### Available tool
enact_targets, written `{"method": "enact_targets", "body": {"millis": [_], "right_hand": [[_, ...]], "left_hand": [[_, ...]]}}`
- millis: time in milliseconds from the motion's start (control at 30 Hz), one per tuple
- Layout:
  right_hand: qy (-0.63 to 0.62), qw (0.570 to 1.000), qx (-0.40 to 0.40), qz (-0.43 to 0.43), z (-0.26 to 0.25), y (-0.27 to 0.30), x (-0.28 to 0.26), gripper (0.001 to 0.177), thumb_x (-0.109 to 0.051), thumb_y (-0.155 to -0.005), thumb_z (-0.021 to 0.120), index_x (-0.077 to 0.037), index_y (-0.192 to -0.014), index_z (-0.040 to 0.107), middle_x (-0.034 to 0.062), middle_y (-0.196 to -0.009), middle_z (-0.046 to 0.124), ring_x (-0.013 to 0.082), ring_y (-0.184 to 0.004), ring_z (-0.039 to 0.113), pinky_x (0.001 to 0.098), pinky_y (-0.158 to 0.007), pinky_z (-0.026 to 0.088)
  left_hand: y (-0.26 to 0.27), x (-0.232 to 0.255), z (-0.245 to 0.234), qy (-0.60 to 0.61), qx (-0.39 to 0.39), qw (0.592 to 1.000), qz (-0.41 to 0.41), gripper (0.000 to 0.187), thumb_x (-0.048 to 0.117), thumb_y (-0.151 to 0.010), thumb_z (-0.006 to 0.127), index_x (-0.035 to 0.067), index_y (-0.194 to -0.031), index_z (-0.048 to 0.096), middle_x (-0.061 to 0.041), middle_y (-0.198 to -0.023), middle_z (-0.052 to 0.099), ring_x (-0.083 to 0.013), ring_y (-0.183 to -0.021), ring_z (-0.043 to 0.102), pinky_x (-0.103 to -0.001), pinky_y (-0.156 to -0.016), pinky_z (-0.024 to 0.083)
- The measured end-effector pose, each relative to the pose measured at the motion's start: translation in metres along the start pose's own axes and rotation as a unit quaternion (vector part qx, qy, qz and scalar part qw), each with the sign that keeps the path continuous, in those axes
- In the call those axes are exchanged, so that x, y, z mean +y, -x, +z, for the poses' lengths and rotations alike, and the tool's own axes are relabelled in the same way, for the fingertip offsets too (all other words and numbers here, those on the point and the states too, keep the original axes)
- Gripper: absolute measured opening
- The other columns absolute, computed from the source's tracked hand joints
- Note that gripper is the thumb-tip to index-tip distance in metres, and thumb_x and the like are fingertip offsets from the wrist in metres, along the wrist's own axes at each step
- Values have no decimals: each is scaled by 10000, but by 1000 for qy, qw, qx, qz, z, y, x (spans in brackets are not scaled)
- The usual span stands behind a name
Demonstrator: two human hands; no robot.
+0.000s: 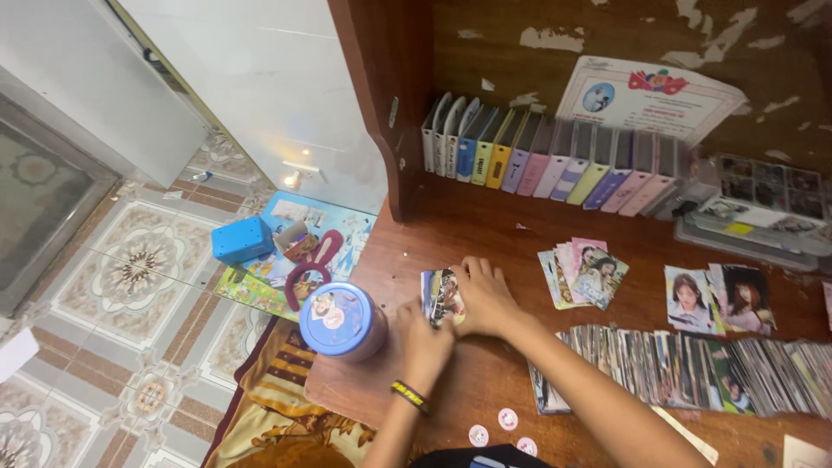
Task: Sorting and organizing collectible photo cards into binders at a desk.
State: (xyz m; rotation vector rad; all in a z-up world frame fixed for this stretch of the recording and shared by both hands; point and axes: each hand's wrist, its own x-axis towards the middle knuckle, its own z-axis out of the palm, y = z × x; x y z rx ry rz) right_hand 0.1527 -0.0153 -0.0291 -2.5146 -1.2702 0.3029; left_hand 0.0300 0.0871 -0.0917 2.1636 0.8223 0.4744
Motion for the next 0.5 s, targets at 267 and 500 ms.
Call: {"method": "enact_targets", "body": {"millis": [267, 500], "right_hand": [[47, 994, -82, 58, 12, -29, 6, 1196, -412, -429, 1003, -12, -1399, 429, 200, -1346, 495, 389, -1298, 442, 580, -1070, 385], [8, 983, -144, 114, -13, -15, -23, 1269, -386, -318, 1064, -57, -1329, 371, 207, -1362, 484, 413, -1303, 476, 518, -1040, 479]], "left_hand": [[-8, 1, 4, 41, -60, 997, -20, 737, 226, -729, 847, -55, -1335, 533, -253, -1216, 520, -413, -1173, 478, -461, -1052, 391], [-17, -22, -9, 313, -220, 912, -145, 556, 131, -752, 775, -37, -1252, 598, -148, -1138, 682, -227, -1020, 679, -331, -863, 565]]}}
